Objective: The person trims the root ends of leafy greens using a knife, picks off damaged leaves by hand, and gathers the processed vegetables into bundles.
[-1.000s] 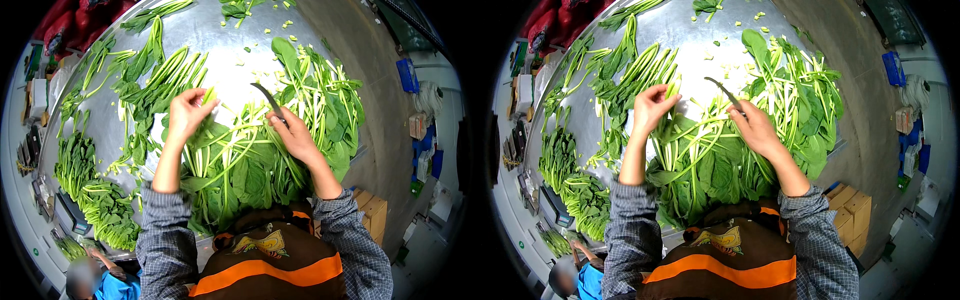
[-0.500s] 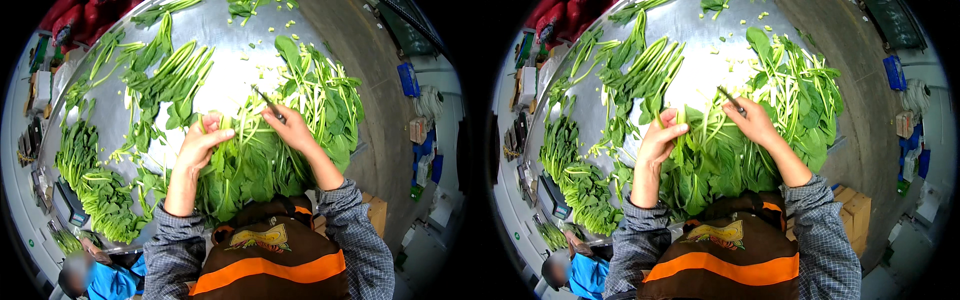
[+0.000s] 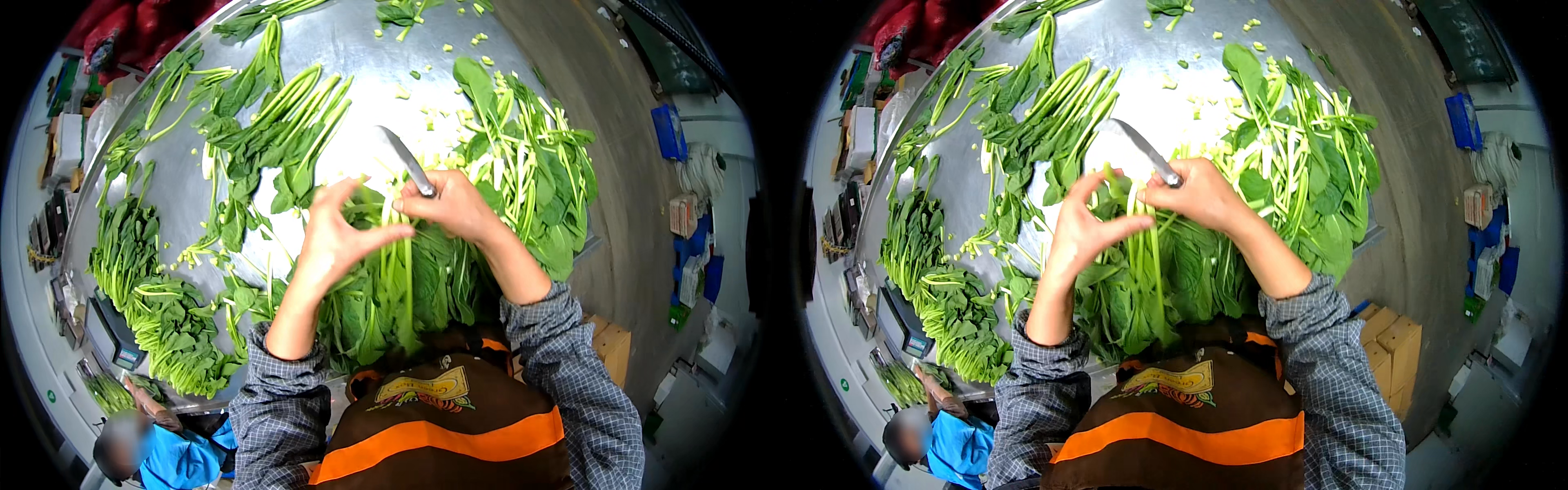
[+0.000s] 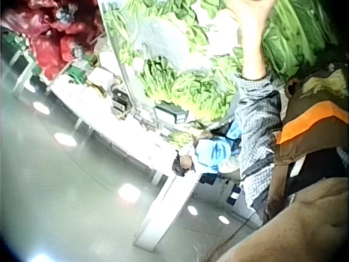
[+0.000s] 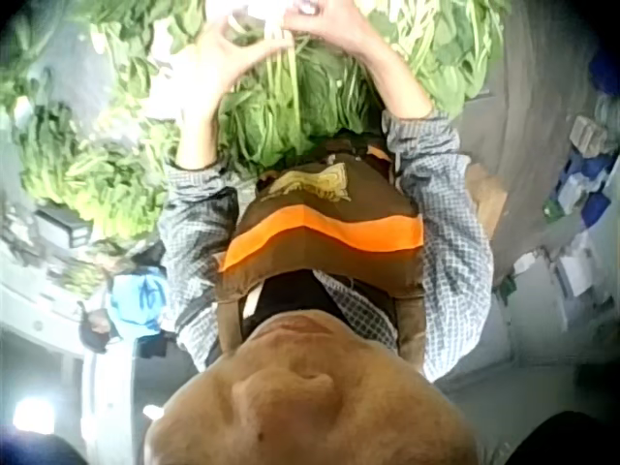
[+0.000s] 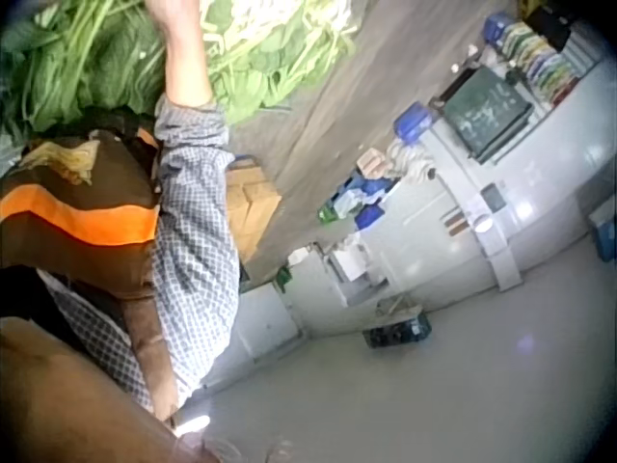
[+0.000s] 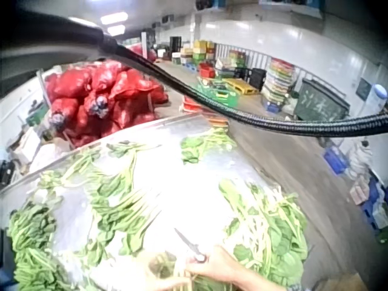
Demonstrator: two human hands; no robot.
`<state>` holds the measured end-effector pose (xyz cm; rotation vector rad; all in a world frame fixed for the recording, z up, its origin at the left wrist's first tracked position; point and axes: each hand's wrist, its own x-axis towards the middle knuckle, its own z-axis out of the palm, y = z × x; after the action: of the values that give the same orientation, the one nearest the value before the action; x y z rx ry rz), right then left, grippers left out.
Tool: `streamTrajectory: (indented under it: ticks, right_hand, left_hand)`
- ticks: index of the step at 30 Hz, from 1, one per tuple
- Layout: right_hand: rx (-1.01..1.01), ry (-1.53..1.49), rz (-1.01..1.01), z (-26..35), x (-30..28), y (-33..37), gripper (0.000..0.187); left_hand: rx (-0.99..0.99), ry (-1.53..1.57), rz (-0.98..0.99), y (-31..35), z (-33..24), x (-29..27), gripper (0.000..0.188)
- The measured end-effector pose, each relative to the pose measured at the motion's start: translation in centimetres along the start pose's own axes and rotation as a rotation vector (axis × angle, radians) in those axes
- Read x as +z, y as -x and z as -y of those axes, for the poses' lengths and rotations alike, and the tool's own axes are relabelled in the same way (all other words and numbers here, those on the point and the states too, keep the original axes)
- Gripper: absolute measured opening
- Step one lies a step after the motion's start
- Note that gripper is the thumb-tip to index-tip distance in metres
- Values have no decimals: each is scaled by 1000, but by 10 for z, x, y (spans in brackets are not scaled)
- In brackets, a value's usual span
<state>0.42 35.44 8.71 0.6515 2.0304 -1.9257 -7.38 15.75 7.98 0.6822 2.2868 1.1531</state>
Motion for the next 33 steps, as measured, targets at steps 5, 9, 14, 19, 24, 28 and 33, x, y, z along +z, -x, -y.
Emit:
streamTrajectory:
  ticks: [5, 9, 14, 19, 24, 28, 33]
  right_hand:
    - [-101, 87, 89, 5, -12, 2, 22]
    - [-117, 71, 145, -2, -21, -9, 13]
    - [124, 34, 142, -14, -27, -42, 20]
    - [88, -51, 197, -37, -27, -57, 23]
    - [71, -77, 210, -40, -25, -57, 23]
    - [78, -107, 247, -45, -27, -58, 21]
    - [122, 171, 431, -31, -45, -38, 17]
  left_hand:
    - [233, -99, -81, 0, -21, -3, 78]
    - [-227, 567, 458, -14, -4, -1, 35]
    - [-411, 743, 502, -42, 23, 14, 19]
    - [-465, 724, 542, -48, 30, 16, 23]
    - [-456, 849, 573, -46, 38, 16, 23]
    - [-475, 944, 589, -45, 39, 18, 23]
    - [-235, 709, 867, -41, 38, 5, 31]
